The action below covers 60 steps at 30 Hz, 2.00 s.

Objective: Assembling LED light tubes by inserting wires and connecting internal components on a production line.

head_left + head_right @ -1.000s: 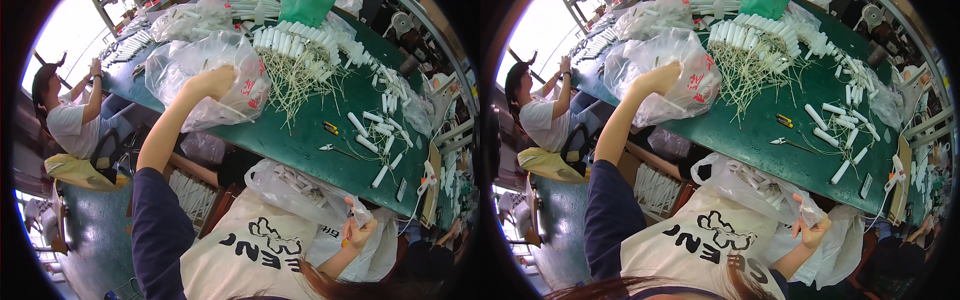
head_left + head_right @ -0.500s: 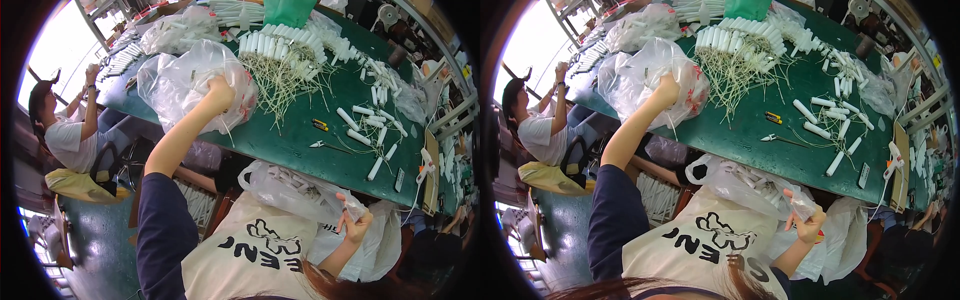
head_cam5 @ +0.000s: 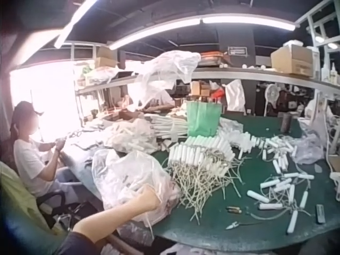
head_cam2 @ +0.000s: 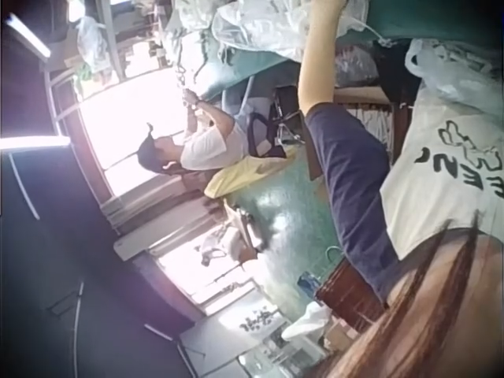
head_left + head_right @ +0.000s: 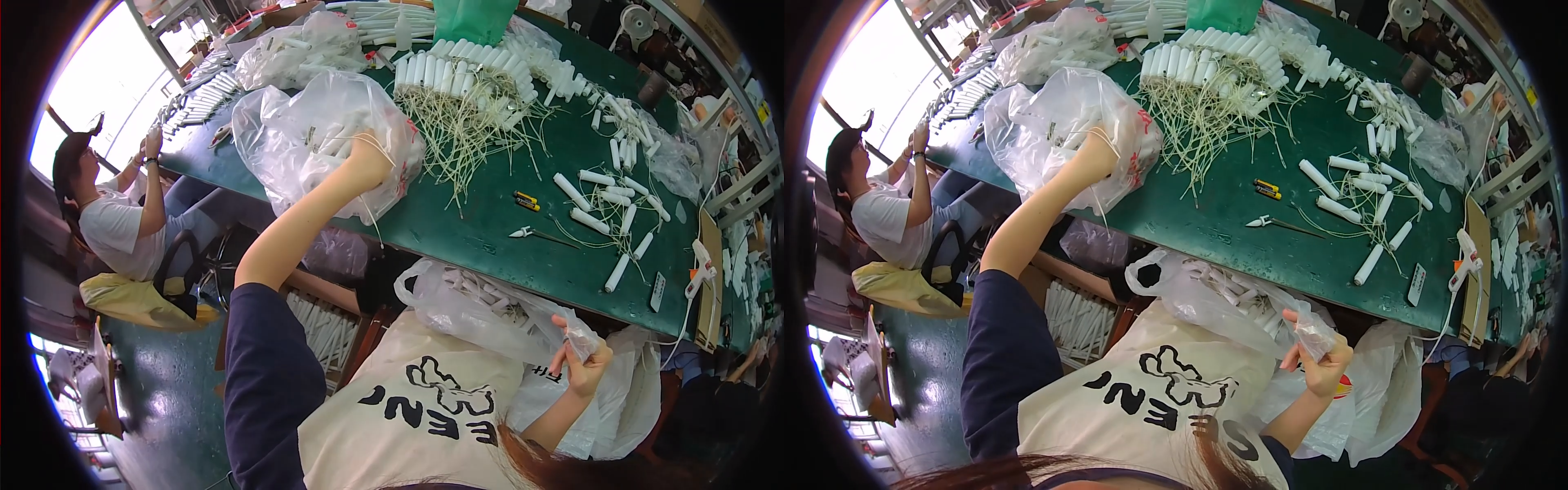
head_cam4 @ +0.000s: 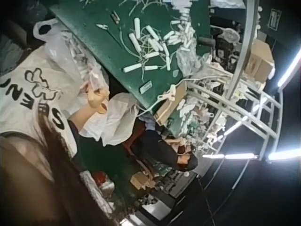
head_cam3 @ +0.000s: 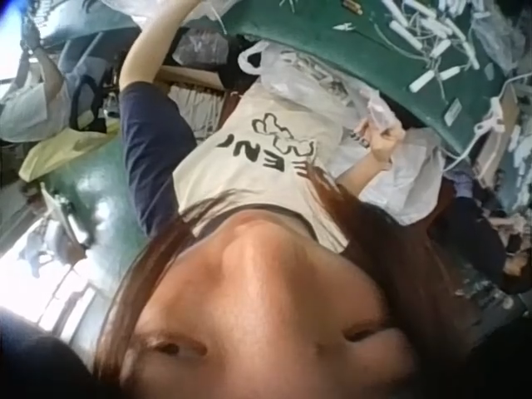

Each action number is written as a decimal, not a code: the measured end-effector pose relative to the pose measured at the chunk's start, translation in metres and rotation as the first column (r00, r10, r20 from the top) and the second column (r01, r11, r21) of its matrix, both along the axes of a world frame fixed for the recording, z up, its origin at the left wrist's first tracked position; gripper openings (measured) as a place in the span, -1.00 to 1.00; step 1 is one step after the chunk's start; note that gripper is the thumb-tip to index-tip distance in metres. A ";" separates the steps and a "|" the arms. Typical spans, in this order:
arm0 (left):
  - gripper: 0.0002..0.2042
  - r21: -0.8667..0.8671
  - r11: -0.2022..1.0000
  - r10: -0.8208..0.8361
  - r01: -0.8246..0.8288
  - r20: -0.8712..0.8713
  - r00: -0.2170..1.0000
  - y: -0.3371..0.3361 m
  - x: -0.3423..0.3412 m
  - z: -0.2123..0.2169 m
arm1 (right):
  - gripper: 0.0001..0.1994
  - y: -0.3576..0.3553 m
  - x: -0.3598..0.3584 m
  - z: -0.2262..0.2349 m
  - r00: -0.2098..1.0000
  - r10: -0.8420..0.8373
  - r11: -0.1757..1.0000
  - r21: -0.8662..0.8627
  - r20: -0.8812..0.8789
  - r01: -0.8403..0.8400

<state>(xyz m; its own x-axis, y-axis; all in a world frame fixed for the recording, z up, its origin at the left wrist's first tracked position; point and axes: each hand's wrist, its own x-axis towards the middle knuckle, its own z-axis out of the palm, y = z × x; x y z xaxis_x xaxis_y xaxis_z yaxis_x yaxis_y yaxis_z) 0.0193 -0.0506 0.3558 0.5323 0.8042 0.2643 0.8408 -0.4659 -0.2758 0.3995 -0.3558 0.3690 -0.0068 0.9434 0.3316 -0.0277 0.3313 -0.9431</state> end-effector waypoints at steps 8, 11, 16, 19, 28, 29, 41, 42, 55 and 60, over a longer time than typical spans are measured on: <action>-0.50 0.024 0.994 -0.106 0.104 0.128 0.986 -0.002 -0.007 0.010 | -0.81 -0.003 0.002 -0.004 1.000 0.002 1.000 0.012 -0.010 -0.002; -0.53 -0.042 0.997 -0.043 0.057 0.275 0.961 0.012 -0.016 -0.012 | -0.80 -0.004 0.001 -0.002 1.000 -0.003 1.000 0.006 -0.023 0.003; -0.61 0.018 0.983 -0.176 0.183 0.379 0.909 0.018 -0.012 -0.012 | -0.80 -0.005 0.000 0.000 1.000 0.009 1.000 0.015 0.009 -0.009; -0.66 0.080 0.970 -0.237 0.228 0.503 0.831 0.030 -0.027 -0.018 | -0.81 -0.007 0.000 0.002 1.000 -0.007 1.000 0.002 0.022 0.007; -0.49 -0.278 0.958 0.058 0.069 0.424 0.904 0.049 -0.088 0.045 | -0.83 -0.007 0.003 -0.001 1.000 0.006 1.000 0.012 0.023 -0.007; -0.42 -0.238 0.971 0.101 0.021 0.491 0.865 0.047 -0.092 0.054 | -0.83 -0.006 0.003 -0.001 1.000 0.014 1.000 0.013 0.022 -0.014; -0.30 -0.285 0.924 0.373 -0.255 0.527 0.764 -0.008 -0.073 0.169 | -0.85 -0.005 0.003 -0.001 1.000 0.003 1.000 0.025 0.031 -0.004; -0.31 -0.204 0.955 0.294 -0.215 0.557 0.777 -0.006 -0.076 0.173 | -0.85 -0.005 0.002 -0.001 0.999 -0.004 1.000 0.025 0.033 0.003; -0.34 -0.028 1.000 0.019 0.007 0.814 0.580 -0.054 -0.017 0.260 | -0.85 -0.006 0.003 -0.002 0.999 -0.032 0.999 0.002 0.036 0.032; -0.41 0.322 0.946 -0.275 0.025 0.763 0.585 -0.045 -0.016 0.277 | -0.84 -0.007 0.006 -0.002 0.999 -0.017 1.000 -0.017 0.046 0.017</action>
<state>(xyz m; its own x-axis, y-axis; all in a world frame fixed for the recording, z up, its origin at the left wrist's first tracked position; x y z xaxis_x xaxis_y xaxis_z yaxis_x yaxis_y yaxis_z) 0.0036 -0.0959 0.6331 0.1176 0.5698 0.8133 0.7036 -0.6257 0.3367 0.4058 -0.3624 0.3667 -0.0057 0.9490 0.3151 0.0216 0.3151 -0.9488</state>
